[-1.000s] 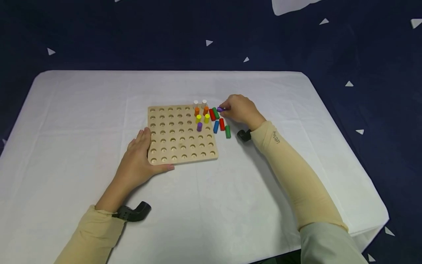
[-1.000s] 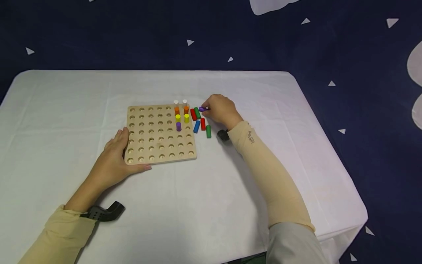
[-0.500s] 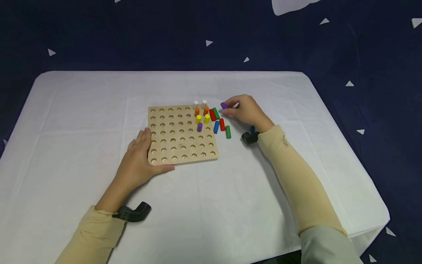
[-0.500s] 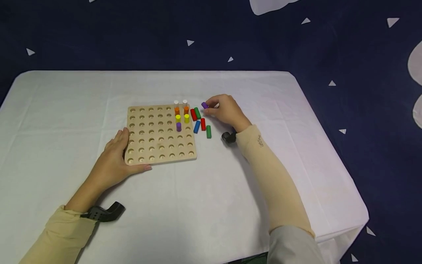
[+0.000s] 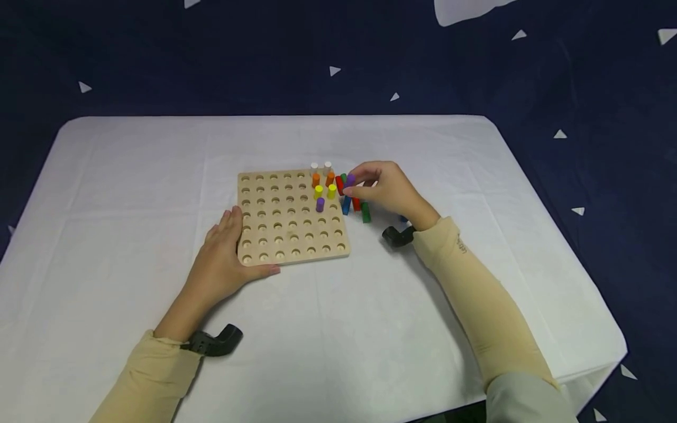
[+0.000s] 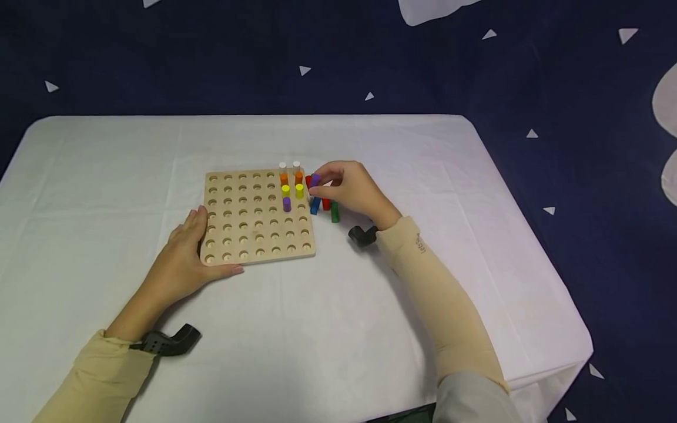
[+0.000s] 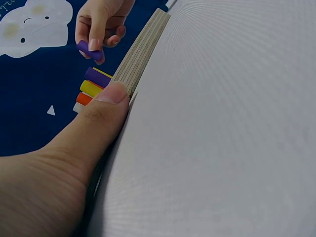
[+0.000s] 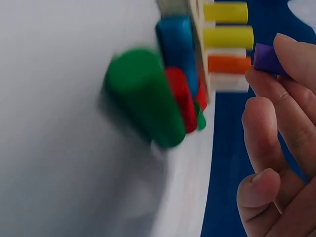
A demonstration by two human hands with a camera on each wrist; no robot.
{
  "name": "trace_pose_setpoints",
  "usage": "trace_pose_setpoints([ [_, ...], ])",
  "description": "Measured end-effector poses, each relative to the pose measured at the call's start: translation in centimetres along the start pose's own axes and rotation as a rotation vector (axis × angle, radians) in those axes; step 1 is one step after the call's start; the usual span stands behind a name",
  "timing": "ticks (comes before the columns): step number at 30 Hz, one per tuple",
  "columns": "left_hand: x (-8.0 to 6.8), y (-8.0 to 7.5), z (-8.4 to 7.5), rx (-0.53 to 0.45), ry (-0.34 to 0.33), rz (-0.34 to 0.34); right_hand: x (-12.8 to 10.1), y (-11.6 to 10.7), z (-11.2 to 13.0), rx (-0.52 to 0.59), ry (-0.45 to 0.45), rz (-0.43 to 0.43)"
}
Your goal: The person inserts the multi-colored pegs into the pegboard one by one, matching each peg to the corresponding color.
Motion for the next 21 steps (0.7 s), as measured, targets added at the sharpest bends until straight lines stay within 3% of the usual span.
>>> trace_pose_setpoints([
  [10,0.0,0.0,0.1,0.005,-0.006,0.004,-0.3,2.1,0.8,0.046,-0.038,0.082],
  [21,0.0,-0.1,0.0,0.002,-0.006,0.003,-0.3,2.9,0.9,-0.076,-0.085,0.113],
])
Point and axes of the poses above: each hand's wrist, its own x-axis towards the middle knuckle, its own y-axis out of the palm, z = x × y, the point moved 5 cm from there along x, towards the middle knuckle, and after that the axes turned 1 degree about -z, right-handed, at the moved point
